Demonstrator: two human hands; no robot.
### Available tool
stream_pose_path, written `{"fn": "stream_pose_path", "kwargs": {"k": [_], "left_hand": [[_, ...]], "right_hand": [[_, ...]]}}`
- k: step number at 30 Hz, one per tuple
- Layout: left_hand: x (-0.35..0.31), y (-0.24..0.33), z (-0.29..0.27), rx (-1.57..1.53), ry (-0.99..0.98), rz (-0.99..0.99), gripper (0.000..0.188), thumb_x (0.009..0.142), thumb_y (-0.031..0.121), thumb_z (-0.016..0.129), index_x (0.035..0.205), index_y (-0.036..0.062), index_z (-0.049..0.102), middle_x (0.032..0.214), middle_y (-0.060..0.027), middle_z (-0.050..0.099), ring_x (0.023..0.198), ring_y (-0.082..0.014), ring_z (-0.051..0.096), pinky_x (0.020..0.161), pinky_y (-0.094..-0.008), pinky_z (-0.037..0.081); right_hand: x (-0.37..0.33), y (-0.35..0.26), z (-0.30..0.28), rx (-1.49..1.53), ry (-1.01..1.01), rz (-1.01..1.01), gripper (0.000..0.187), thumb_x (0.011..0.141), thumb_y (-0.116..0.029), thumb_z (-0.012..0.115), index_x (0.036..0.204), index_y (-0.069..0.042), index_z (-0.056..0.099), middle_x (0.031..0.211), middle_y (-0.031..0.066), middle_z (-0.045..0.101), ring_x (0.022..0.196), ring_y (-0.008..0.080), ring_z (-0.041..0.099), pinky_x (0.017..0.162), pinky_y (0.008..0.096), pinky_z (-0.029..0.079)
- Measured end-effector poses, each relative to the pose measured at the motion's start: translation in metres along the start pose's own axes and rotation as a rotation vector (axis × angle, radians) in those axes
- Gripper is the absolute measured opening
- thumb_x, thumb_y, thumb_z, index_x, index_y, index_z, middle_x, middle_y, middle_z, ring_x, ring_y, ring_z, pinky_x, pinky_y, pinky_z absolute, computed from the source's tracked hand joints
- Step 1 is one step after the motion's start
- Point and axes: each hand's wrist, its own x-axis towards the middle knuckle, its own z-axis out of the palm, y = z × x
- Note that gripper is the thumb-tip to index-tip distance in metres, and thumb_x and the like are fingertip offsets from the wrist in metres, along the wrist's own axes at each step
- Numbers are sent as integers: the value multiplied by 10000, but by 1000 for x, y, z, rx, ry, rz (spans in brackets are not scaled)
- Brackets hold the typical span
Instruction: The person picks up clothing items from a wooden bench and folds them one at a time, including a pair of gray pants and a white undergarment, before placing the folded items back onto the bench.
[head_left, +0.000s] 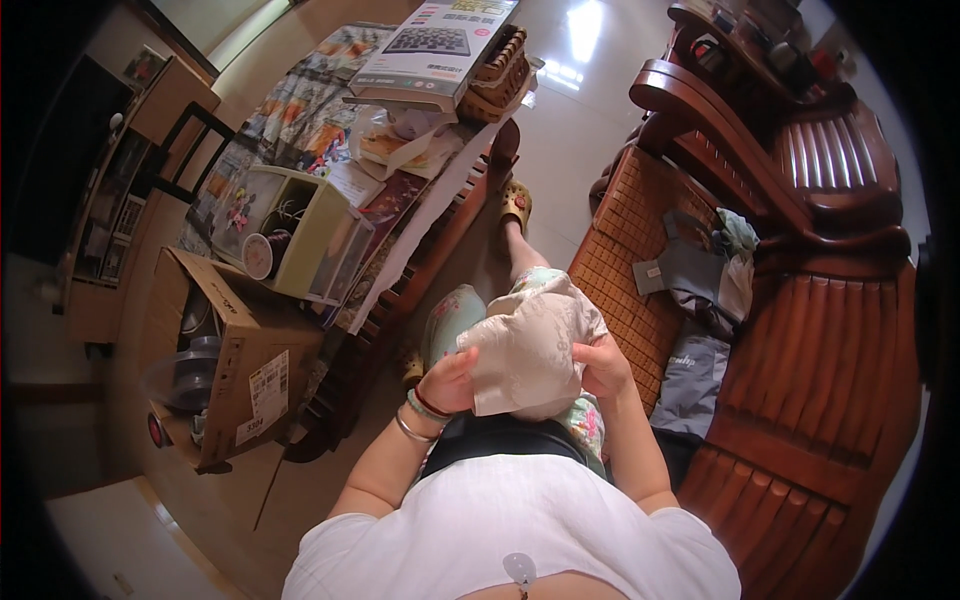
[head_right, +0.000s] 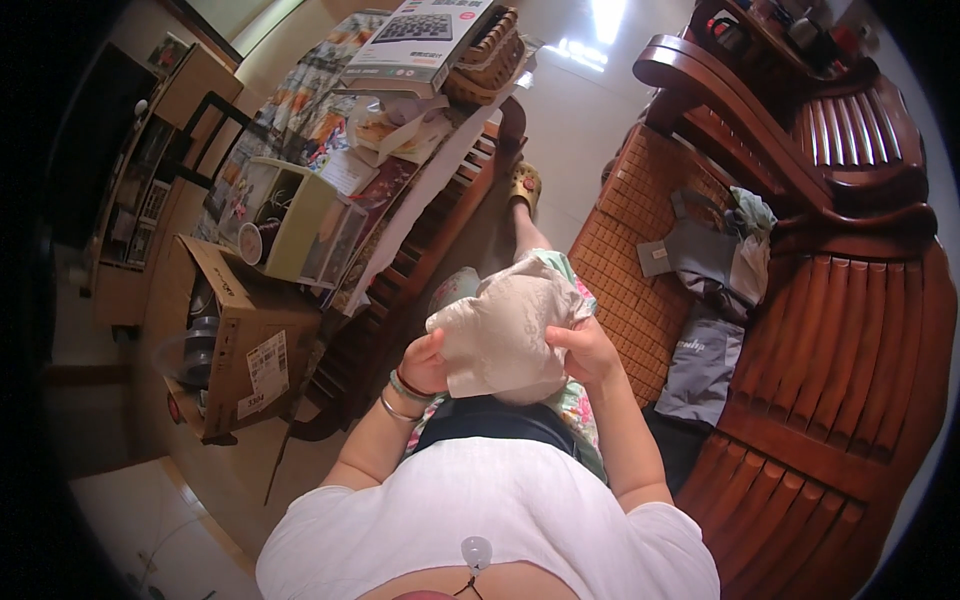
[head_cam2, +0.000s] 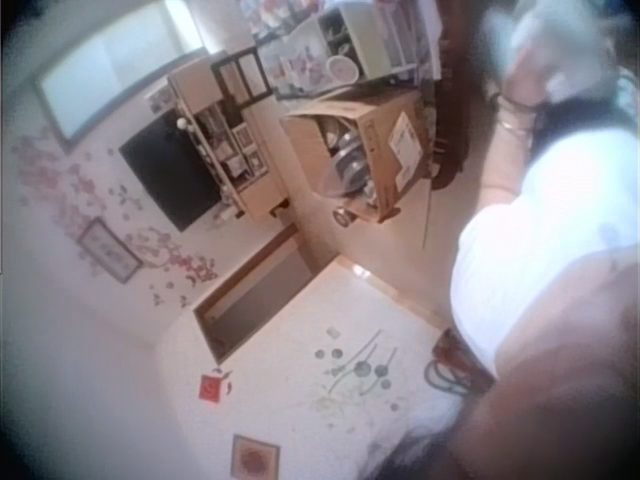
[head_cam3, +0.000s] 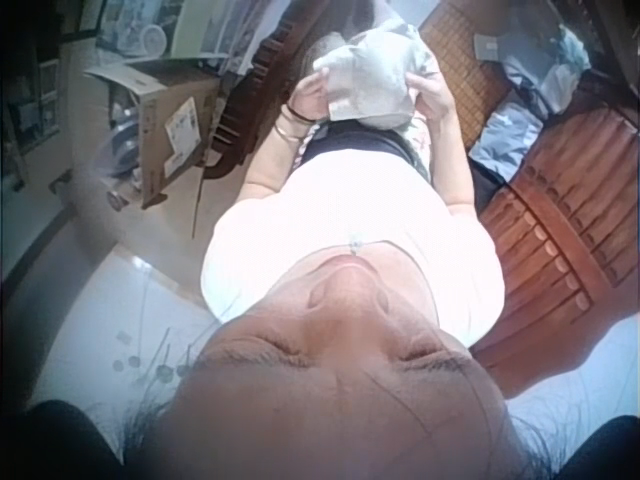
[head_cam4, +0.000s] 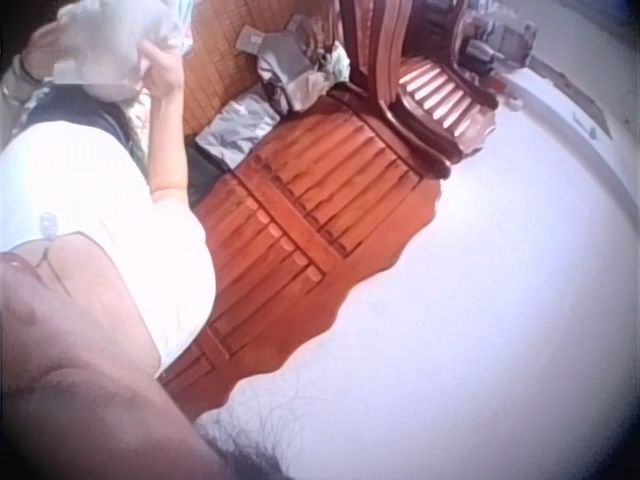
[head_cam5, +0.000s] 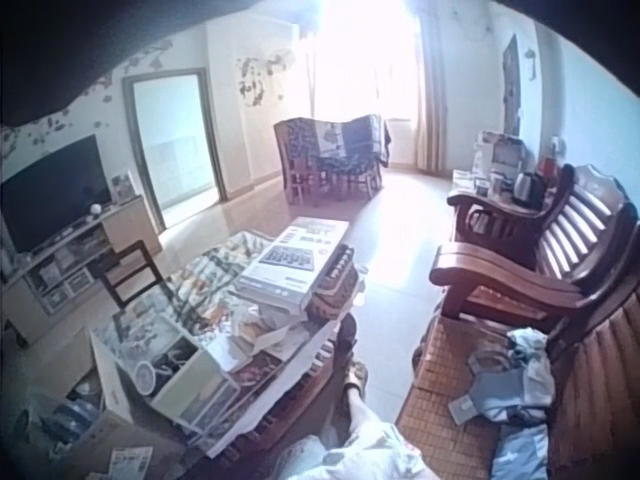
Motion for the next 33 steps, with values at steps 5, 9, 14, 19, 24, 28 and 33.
{"fn": "stream_pose_path", "kwargs": {"k": [5, 9, 14, 19, 24, 28, 33], "left_hand": [[11, 8, 26, 207, 28, -18, 586, 843, 325, 629, 1344, 78, 452, 1283, -95, 541, 1177, -239, 516, 987, -380, 422], [15, 14, 33, 265, 202, -100, 512, 868, 275, 604, 1325, 84, 475, 1254, -89, 563, 1150, -224, 538, 952, -368, 450], [3, 6, 17, -40, 19, -21, 440, 919, 203, 526, 1328, 59, 454, 1269, -89, 548, 1161, -233, 533, 991, -369, 420], [4, -10, 10, -97, -2, -20, 473, 866, 213, 611, 1310, 106, 490, 1256, -75, 557, 1148, -248, 538, 990, -404, 421], [0, -5, 11, -149, 174, 62, 496, 895, 344, 572, 1306, 78, 489, 1261, -92, 556, 1152, -256, 534, 987, -398, 425], [0, 0, 1, -134, 66, 75, 526, 885, 334, 598, 1312, 53, 474, 1258, -97, 556, 1161, -238, 524, 998, -370, 410], [7, 3, 31, 289, 32, 92, 535, 802, 20, 667, 1302, 43, 478, 1228, -85, 565, 1162, -201, 506, 1002, -314, 382]], "right_hand": [[-1, -4, 2, -116, -34, -51, 700, 692, -115, 804, 1299, -10, 472, 1220, 99, 578, 1125, 214, 559, 983, 348, 433], [-1, -1, -7, -124, -60, -84, 641, 753, -148, 767, 1302, -4, 469, 1213, 110, 587, 1139, 226, 559, 985, 354, 432], [3, 1, -7, 85, 70, -35, 417, 891, -200, 625, 1229, 18, 516, 1158, 140, 613, 1042, 238, 617, 913, 377, 497], [9, 8, -9, 74, 135, -74, 332, 968, -199, 495, 1210, 27, 522, 1147, 173, 618, 997, 259, 642, 861, 389, 536], [-4, -10, 12, 215, -61, -53, 461, 889, -186, 627, 1267, 32, 477, 1191, 172, 596, 1060, 257, 615, 916, 393, 500], [-9, -15, 24, -33, -123, -71, 580, 760, -93, 759, 1255, 40, 487, 1171, 136, 603, 1058, 207, 602, 927, 351, 476], [-7, -11, 18, -214, -19, -95, 552, 721, -2, 756, 1218, 39, 519, 1136, 121, 615, 1000, 186, 616, 879, 317, 493]]}}
